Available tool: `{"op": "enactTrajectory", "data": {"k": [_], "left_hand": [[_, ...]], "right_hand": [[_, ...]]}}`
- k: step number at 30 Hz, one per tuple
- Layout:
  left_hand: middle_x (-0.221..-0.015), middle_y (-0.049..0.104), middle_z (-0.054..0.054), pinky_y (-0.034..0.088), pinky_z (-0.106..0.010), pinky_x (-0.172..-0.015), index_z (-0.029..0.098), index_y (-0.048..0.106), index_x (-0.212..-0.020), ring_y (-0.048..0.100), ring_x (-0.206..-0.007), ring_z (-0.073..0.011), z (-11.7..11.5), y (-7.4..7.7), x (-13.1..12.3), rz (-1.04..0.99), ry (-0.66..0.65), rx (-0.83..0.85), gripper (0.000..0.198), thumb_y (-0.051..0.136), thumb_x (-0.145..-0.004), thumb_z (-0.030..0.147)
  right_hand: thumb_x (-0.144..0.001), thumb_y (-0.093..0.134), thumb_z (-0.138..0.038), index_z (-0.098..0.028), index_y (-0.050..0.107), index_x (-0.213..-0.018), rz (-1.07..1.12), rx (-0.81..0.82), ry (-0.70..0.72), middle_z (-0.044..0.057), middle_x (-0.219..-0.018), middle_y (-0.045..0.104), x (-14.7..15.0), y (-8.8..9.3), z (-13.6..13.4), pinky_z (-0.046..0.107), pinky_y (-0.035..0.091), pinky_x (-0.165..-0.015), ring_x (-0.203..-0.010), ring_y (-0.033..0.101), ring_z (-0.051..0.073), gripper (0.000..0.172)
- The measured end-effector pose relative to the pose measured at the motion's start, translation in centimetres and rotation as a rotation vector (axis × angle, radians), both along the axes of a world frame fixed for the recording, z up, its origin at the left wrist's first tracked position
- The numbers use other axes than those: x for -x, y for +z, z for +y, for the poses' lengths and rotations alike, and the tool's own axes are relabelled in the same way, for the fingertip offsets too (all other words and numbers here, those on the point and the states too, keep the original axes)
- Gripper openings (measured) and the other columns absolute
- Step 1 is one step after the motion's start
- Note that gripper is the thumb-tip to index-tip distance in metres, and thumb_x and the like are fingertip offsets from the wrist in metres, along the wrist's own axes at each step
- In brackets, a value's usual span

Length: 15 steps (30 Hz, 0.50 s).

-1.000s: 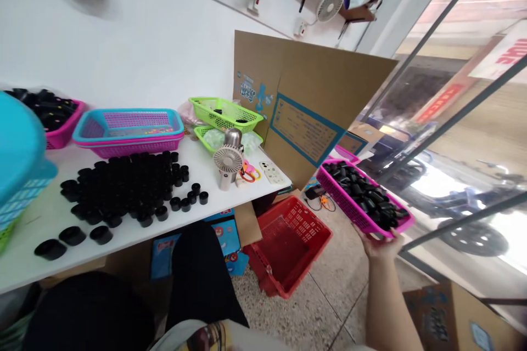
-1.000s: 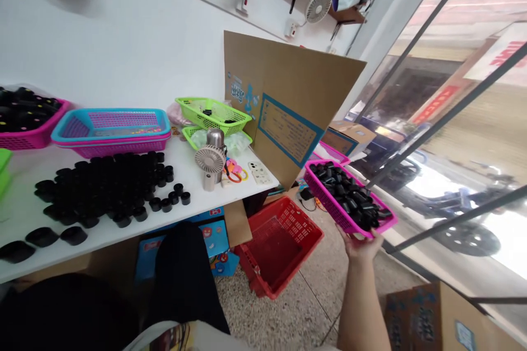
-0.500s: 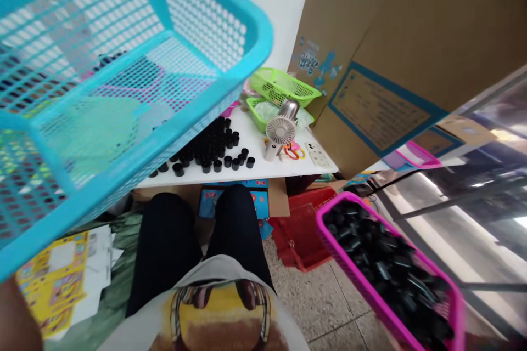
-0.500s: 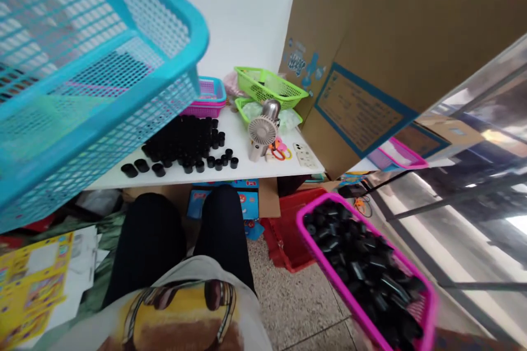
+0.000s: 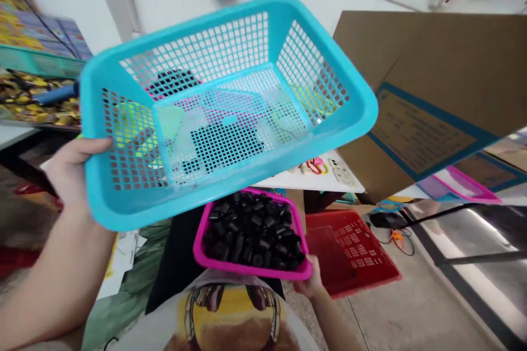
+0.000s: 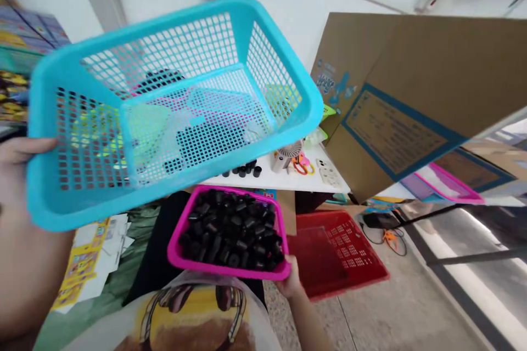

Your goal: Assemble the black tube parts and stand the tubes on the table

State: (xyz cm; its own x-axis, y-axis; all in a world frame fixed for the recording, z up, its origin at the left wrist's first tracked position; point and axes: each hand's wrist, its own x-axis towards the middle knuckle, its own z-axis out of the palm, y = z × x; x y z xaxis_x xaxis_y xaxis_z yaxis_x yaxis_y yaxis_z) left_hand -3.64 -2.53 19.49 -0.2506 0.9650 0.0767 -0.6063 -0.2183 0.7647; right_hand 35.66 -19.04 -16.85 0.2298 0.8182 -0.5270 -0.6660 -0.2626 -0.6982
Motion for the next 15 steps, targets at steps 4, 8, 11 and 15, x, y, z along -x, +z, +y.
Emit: {"op": "enactTrajectory", "data": {"k": [4,8,11,15], "left_hand": [[-0.125,0.079,-0.006,0.052,-0.063,-0.116,0.007,0.053,-0.148,0.068,-0.13,-0.0341,0.4,-0.1,-0.2,-0.016,0.003,0.06,0.075,0.055,-0.073,0.007],[-0.116,0.082,-0.007,0.058,-0.059,-0.112,0.006,0.061,-0.139,0.072,-0.124,-0.0352,1.3,-1.4,0.0,-0.003,-0.051,0.111,0.069,0.059,-0.07,0.008],[-0.109,0.083,-0.007,0.059,-0.059,-0.11,0.008,0.065,-0.135,0.074,-0.119,-0.037,1.9,-2.5,0.4,-0.002,-0.083,0.15,0.069,0.065,-0.066,0.013],[-0.102,0.084,-0.007,0.06,-0.061,-0.108,0.009,0.067,-0.132,0.076,-0.115,-0.0382,2.0,-3.0,0.5,0.006,-0.112,0.233,0.07,0.068,-0.062,0.016]], "right_hand": [[-0.063,0.076,-0.046,-0.025,0.079,-0.086,-0.002,-0.045,0.238,0.004,-0.078,0.084,2.5,0.3,4.6,0.048,0.066,-0.085,-0.084,0.081,0.034,0.031],[-0.067,0.077,-0.05,-0.024,0.08,-0.093,-0.021,-0.065,0.423,0.004,-0.082,0.084,3.6,1.9,6.1,0.046,0.065,-0.088,-0.089,0.081,0.033,0.037],[-0.068,0.085,-0.045,-0.021,0.08,-0.097,-0.057,-0.041,0.553,0.005,-0.083,0.084,2.9,3.6,6.5,0.04,0.064,-0.085,-0.086,0.081,0.029,0.038],[-0.067,0.093,-0.029,-0.019,0.081,-0.106,-0.15,0.005,0.672,0.008,-0.102,0.085,0.0,7.3,7.8,0.033,0.063,-0.079,-0.091,0.08,0.026,0.042]]}}
